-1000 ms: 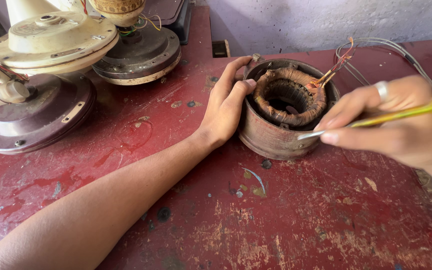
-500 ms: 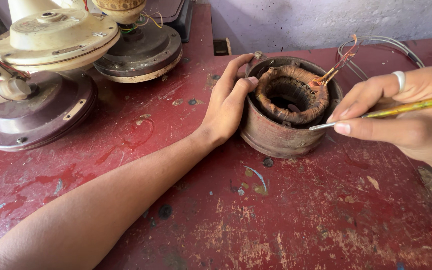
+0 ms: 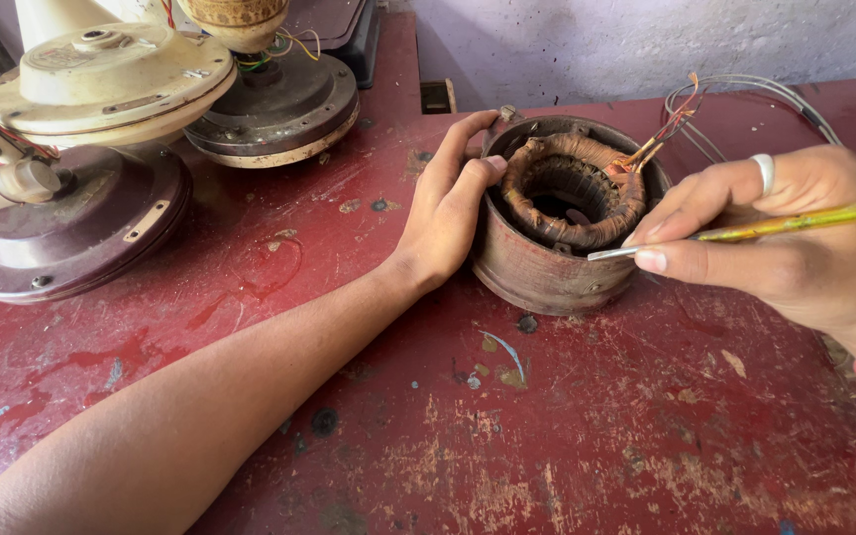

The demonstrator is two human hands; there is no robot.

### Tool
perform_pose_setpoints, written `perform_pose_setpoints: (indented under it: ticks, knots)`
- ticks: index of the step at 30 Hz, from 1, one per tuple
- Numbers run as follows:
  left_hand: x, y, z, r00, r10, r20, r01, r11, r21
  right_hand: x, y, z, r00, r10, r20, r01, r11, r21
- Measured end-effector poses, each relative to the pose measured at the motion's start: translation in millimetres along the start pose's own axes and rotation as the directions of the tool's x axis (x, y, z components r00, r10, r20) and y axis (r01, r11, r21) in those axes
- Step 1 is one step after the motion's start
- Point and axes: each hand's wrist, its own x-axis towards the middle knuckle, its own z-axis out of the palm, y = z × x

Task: The person uses a yellow-handled screwdriver to scrape and clean the inner surface of a cylindrical motor stator. The person holds the stator steady with the left hand while scraping with the right hand. The work is performed on a red workbench with other motor parts visible in the background.

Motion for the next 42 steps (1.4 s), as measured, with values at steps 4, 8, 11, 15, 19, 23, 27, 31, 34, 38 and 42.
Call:
perform_pose_setpoints:
  ticks: [4, 8, 11, 15, 19, 23, 27, 31, 34, 38, 42]
  knots:
    - [0, 1, 0, 1.000, 0.020, -0.004, -0.020, 1.000, 0.018, 0, -2, -2, 0.999, -0.010, 0.045, 0.006, 0.997, 0.082]
    - [0, 3, 0, 0.999, -0.042, 0.002, 0.042, 0.999, 0.010, -2, 0, 1, 1.000, 0.009, -0.013, -0.010, 0.999, -0.034]
    - [0, 3, 0, 0.996, -0.086, 0.007, 0.086, 0.996, -0.021, -2, -2, 1, 0.999, -0.010, 0.043, 0.005, 0.995, 0.104]
    - [0, 3, 0, 1.000, 0.022, -0.007, -0.022, 1.000, 0.014, -1, -6, 3, 0.999, 0.034, -0.006, -0.033, 0.999, 0.024]
    - [-1, 2, 0, 1.000, -0.015, -0.005, 0.015, 1.000, 0.012, 1, -8, 8, 1.000, 0.015, -0.020, -0.014, 1.000, 0.015]
    - [0, 2, 0, 1.000, 0.002, -0.006, -0.002, 1.000, 0.022, 0, -9, 8, 1.000, 0.019, 0.003, -0.019, 0.998, 0.054]
    - [0, 1, 0, 1.000, -0.007, -0.007, 0.007, 1.000, 0.014, 0, -9, 9, 0.998, 0.027, -0.053, -0.028, 0.999, -0.030]
    - [-1, 1, 0, 1.000, 0.023, -0.009, -0.023, 0.999, 0.036, -1, -9, 9, 1.000, 0.013, -0.017, -0.012, 1.000, 0.018]
    - [-1, 3, 0, 1.000, -0.006, -0.006, 0.006, 0.999, 0.031, -2, -7, 11, 1.000, -0.005, 0.020, 0.006, 1.000, -0.024]
    - [-1, 3, 0, 0.997, -0.078, -0.003, 0.078, 0.997, 0.026, -3, -2, 8, 0.999, 0.045, -0.002, -0.045, 0.994, 0.101]
    - [0, 2, 0, 0.999, 0.029, -0.013, -0.029, 0.999, 0.034, -5, 2, 4, 0.999, 0.028, -0.043, -0.026, 0.999, 0.045]
